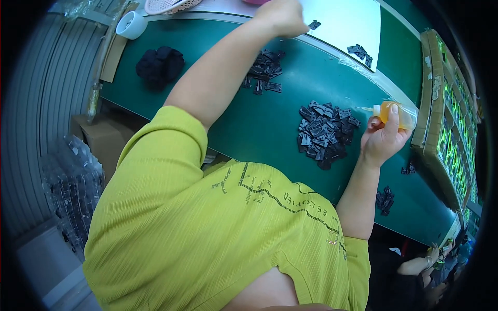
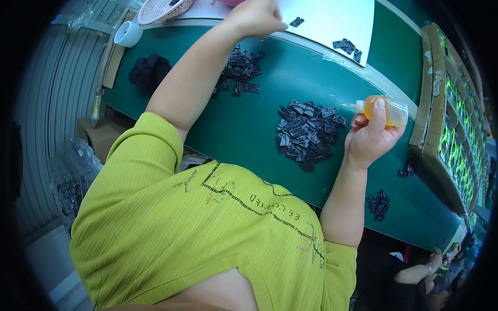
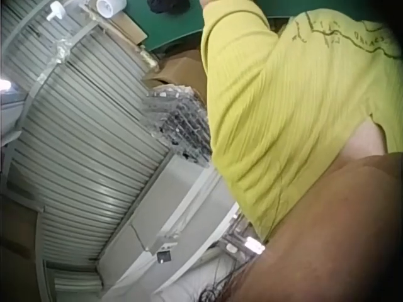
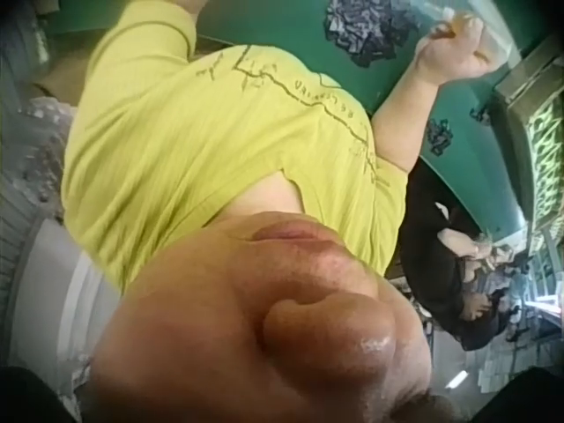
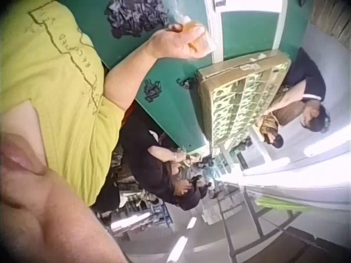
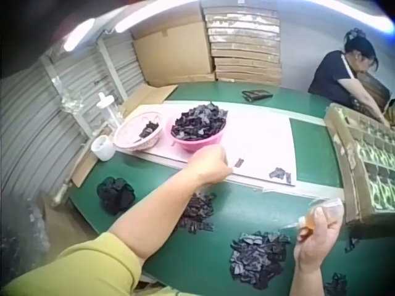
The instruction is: The person glues small black plastic components together using a bottle of adhesive.
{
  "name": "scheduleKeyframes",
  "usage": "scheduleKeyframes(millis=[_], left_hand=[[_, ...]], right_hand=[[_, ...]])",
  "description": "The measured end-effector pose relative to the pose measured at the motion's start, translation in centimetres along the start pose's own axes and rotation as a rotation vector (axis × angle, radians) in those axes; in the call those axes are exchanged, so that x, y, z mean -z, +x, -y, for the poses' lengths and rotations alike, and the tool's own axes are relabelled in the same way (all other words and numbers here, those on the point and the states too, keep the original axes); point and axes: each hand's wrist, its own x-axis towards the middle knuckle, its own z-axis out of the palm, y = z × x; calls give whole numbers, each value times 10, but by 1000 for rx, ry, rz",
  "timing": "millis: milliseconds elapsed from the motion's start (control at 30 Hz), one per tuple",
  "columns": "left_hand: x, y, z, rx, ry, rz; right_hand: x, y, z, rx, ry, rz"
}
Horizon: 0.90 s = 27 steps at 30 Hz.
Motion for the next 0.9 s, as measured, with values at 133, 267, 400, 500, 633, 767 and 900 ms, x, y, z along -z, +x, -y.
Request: scheduleKeyframes(millis=[133, 267, 400, 500, 633, 767, 900], left_hand=[[3, -30, 37, -104, 4, 334], [-4, -40, 42, -35, -171, 342], [-4, -61, 30, -21, -343, 249], [2, -88, 6, -1, -656, 266], [-18, -113, -20, 40, -1242, 542], [-39, -114, -29, 173, -1348, 662], [-39, -113, -32, 174, -1343, 691]], right_hand=[[-4, -1, 0, -4, 15, 0], [-6, -5, -2, 23, -16, 8], [-2, -7, -4, 8, -7, 25], [-2, -9, -4, -1, 3, 29], [-9, -16, -8, 9, -20, 65], [-7, -18, -13, 56, -102, 128], [-7, -19, -14, 103, -210, 179]])
